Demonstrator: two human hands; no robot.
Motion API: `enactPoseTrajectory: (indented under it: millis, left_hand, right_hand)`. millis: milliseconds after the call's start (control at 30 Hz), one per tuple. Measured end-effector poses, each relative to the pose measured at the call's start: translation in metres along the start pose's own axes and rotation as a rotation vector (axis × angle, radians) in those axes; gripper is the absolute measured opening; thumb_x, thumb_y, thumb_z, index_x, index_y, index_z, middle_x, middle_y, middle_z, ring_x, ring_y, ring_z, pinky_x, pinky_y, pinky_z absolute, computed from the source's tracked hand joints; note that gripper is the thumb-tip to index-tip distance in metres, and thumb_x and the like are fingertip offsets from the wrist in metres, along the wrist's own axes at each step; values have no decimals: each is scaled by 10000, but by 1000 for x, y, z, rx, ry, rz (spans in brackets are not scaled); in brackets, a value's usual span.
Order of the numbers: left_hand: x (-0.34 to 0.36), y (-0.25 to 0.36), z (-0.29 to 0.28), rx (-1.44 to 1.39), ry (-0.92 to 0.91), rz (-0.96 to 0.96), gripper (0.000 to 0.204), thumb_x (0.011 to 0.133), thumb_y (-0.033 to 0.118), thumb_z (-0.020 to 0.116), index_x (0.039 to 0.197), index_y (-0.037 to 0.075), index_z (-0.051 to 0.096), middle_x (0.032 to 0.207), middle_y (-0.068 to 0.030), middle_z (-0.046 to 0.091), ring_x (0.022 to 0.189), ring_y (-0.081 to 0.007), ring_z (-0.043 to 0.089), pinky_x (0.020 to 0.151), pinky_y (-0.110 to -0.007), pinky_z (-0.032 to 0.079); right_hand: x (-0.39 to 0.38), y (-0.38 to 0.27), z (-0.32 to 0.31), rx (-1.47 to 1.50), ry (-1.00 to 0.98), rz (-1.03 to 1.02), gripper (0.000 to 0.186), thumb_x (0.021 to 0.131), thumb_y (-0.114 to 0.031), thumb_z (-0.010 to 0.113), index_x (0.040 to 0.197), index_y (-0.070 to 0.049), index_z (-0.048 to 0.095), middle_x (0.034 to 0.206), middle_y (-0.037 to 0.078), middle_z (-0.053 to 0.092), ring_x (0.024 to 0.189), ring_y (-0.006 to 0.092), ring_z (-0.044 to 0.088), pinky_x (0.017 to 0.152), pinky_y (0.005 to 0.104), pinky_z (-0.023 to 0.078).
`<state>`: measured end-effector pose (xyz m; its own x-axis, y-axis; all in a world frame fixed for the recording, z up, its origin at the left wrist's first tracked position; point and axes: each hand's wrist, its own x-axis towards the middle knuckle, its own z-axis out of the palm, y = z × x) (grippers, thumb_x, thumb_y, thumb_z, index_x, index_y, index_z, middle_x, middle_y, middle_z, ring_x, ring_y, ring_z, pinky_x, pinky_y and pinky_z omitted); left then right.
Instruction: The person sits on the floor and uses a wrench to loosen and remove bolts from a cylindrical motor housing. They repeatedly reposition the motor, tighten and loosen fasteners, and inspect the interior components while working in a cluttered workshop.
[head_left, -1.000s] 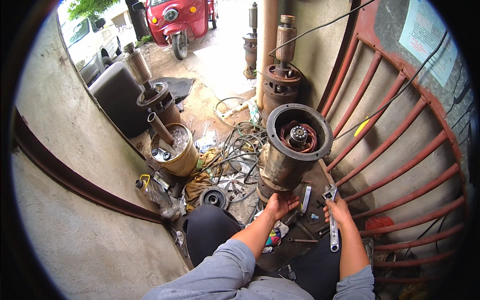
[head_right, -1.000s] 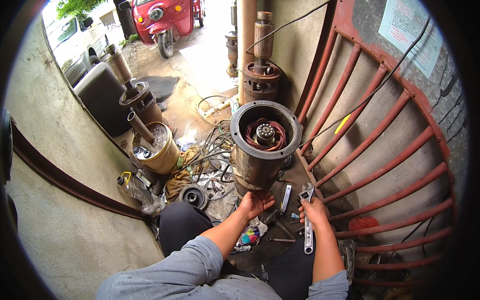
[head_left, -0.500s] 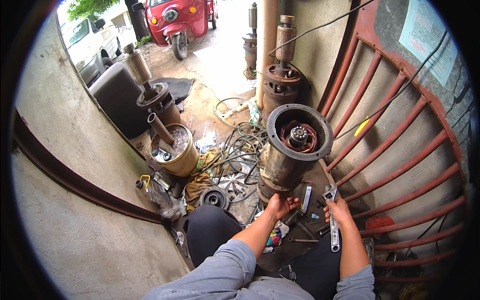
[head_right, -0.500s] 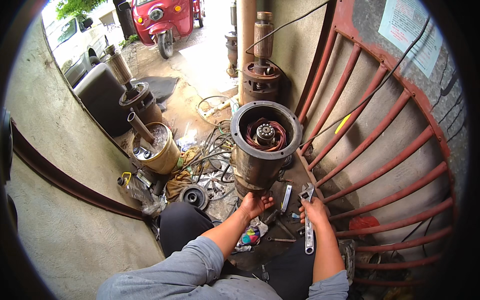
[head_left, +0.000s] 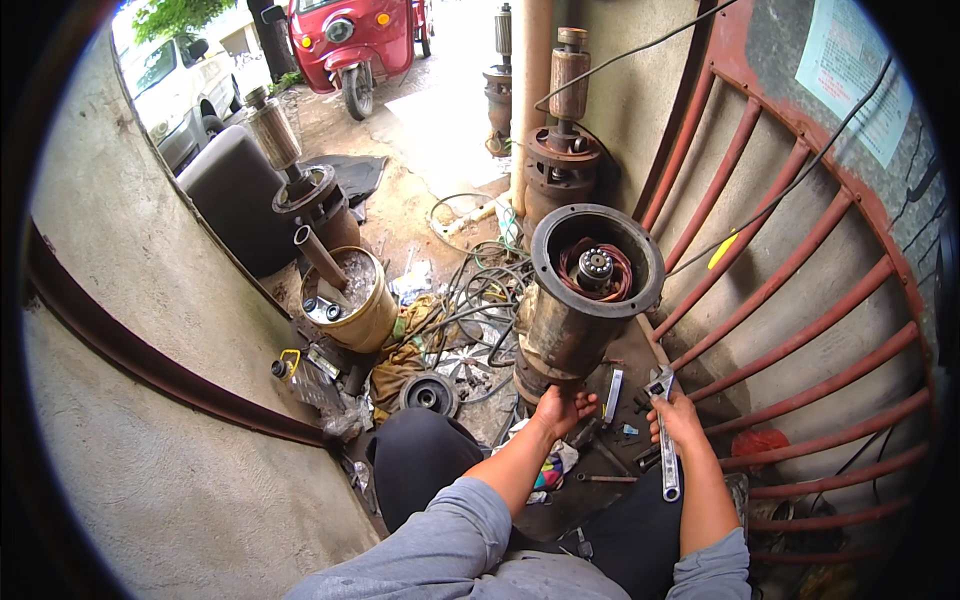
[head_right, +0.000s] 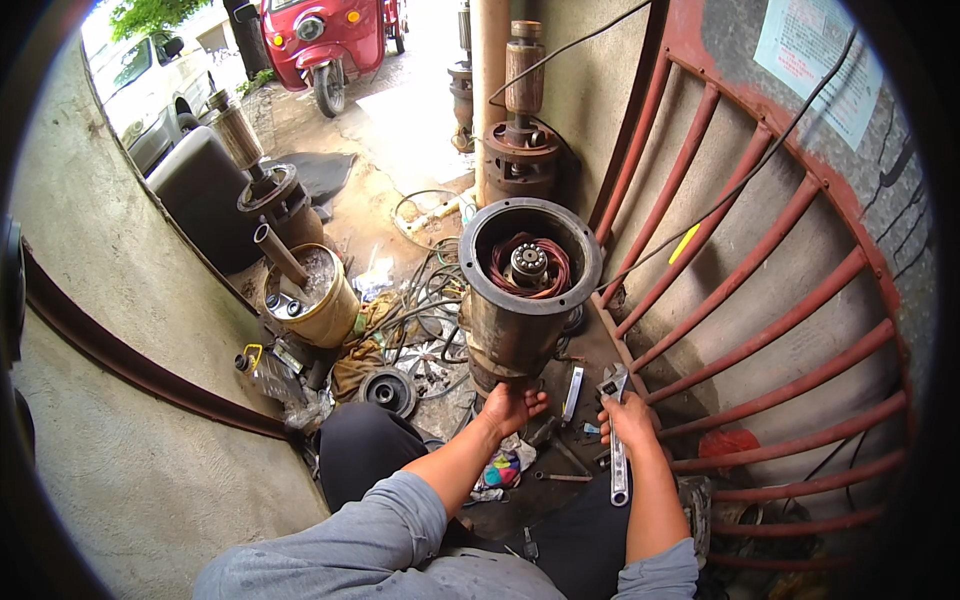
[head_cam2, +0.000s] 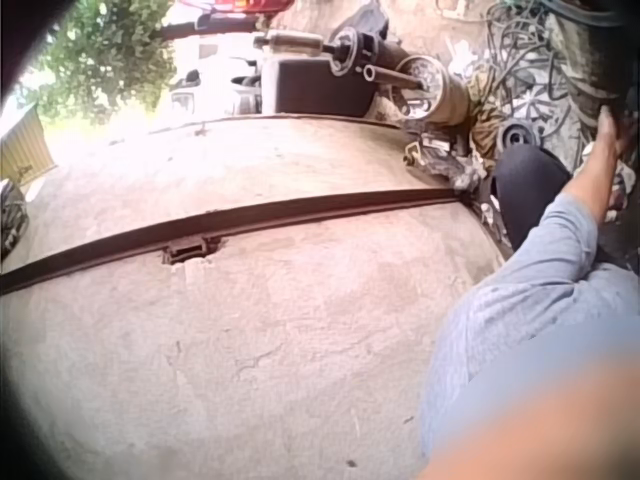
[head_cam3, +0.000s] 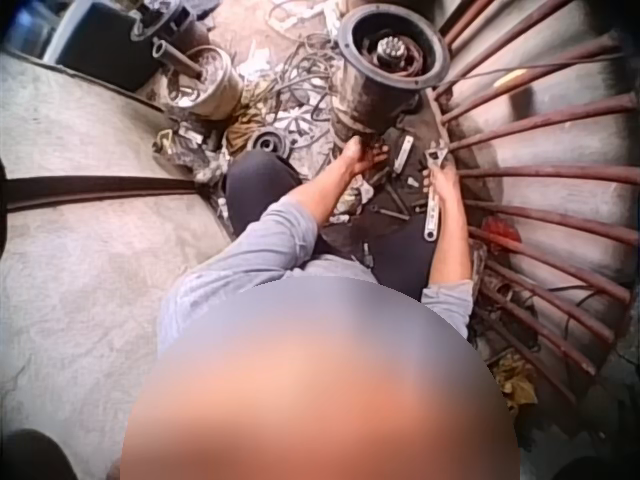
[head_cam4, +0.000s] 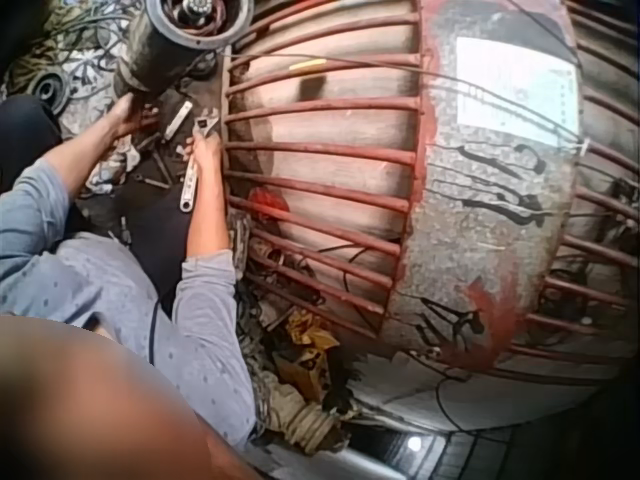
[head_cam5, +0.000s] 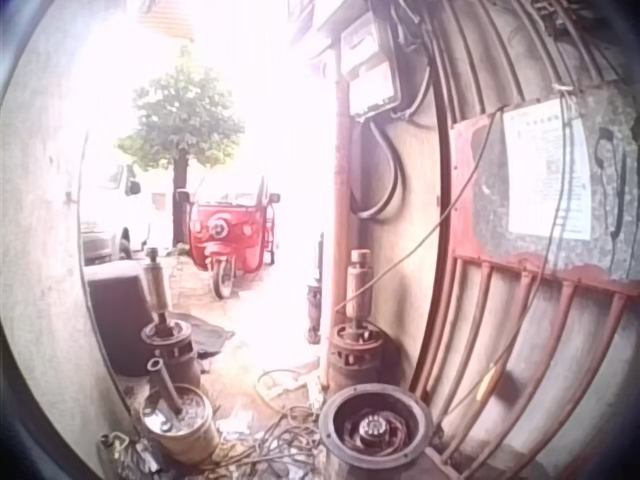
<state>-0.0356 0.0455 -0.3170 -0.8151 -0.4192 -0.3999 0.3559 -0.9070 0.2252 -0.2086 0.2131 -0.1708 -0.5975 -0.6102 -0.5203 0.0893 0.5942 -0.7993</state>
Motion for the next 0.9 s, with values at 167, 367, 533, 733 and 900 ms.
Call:
enactPoseTrajectory:
  millis: [167, 367, 533, 733, 900]
  left_hand:
    - [5, 0, -7, -1, -97, -12, 237, 984, 339, 549, 914, 115, 588, 767, -30, 553, 934, -280, 642, 977, -485, 505]
    - [9, -4, -15, -47, -104, 1, 277, 994, 365, 519, 953, 105, 604, 790, -42, 576, 956, -285, 651, 971, -482, 516]
    - [13, -3, -22, -53, -243, -53, 301, 981, 386, 531, 993, 100, 624, 826, -52, 607, 976, -300, 659, 984, -495, 515]
    - [14, -6, -22, -53, -67, 12, 304, 965, 405, 573, 1001, 110, 635, 825, -51, 618, 985, -303, 651, 987, -494, 508]
    - [12, -5, -19, -41, -185, -37, 310, 970, 393, 567, 1027, 99, 645, 857, -60, 644, 1000, -307, 655, 1001, -497, 510]
  right_hand:
    - [0, -1, 1, 13, -6, -13, 270, 1008, -249, 597, 1120, -3, 585, 806, 74, 618, 553, 155, 585, 447, 329, 521]
    - [1, -1, 2, -1, -1, 2, 267, 1001, -240, 600, 1118, -1, 584, 806, 75, 619, 548, 157, 585, 445, 330, 517]
    - [1, 0, 1, 2, -2, -23, 268, 995, -236, 607, 1112, 3, 583, 806, 77, 619, 551, 165, 592, 445, 331, 517]
    - [1, 2, 1, 12, -6, -20, 270, 987, -233, 615, 1112, 4, 586, 806, 81, 619, 550, 170, 596, 443, 332, 519]
    - [2, 4, 0, 14, -13, -13, 272, 984, -233, 621, 1113, 4, 583, 808, 84, 621, 548, 172, 595, 442, 332, 520]
